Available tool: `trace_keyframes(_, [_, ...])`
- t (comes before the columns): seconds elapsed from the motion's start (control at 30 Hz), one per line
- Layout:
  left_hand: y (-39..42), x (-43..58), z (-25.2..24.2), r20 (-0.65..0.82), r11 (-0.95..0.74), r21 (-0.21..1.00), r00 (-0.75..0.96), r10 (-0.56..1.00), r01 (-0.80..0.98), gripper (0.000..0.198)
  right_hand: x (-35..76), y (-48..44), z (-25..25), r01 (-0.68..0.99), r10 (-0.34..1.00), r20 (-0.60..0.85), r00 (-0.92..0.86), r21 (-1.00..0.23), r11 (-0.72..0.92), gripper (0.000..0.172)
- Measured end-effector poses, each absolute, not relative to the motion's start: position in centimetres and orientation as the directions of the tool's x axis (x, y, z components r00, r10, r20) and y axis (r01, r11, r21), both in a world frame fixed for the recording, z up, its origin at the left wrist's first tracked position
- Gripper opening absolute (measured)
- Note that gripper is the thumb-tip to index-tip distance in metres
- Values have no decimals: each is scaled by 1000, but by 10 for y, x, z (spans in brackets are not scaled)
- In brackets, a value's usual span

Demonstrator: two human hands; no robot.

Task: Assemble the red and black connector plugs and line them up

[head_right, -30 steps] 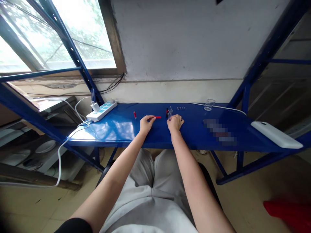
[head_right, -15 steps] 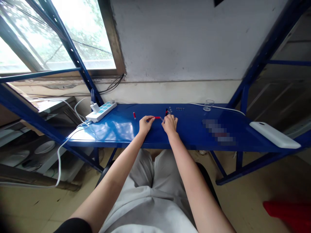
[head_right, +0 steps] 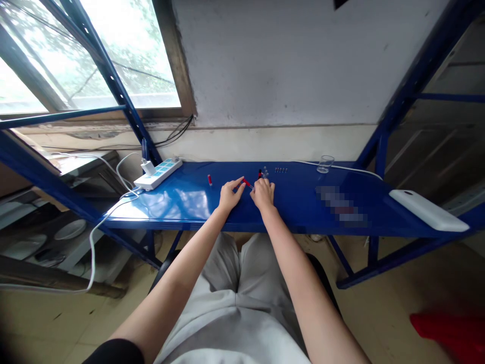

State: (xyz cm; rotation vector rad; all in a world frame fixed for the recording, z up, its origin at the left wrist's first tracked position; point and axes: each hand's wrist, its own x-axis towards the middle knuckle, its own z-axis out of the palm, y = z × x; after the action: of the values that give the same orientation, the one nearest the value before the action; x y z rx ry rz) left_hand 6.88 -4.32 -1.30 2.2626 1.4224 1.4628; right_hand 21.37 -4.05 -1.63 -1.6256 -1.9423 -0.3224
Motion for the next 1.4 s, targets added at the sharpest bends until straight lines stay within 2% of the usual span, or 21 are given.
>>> trace_keyframes(0.2, [-45,70,-13,630,-599,438,246,736,670,36,215,-36,-21,938,805,589,-72,-234,255,10])
trace_keyframes(0.57, [-43,69,-12,685,-630,468,196,702,621,21,215,-34,-23,918,790,602,-115,-240,316,9])
trace_keyframes(1.0, [-36,70,-9,602,-606,438,284,746,664,17,218,-36,-21,917,772,615,-164,-194,349,11])
trace_keyframes(1.13, [-33,63,14,509,-626,358,417,753,692,18,217,-38,-19,911,767,621,-161,-205,357,12])
trace_keyframes(1.23, [-27,59,41,421,-644,235,521,742,727,17,213,-40,-18,896,750,644,-148,-234,378,10])
trace_keyframes(1.3, [-21,57,62,399,-640,163,543,739,751,15,210,-40,-17,881,738,660,-143,-255,399,11])
trace_keyframes(1.4, [-8,50,92,398,-601,119,517,758,790,13,208,-40,-18,865,742,653,-152,-275,419,16])
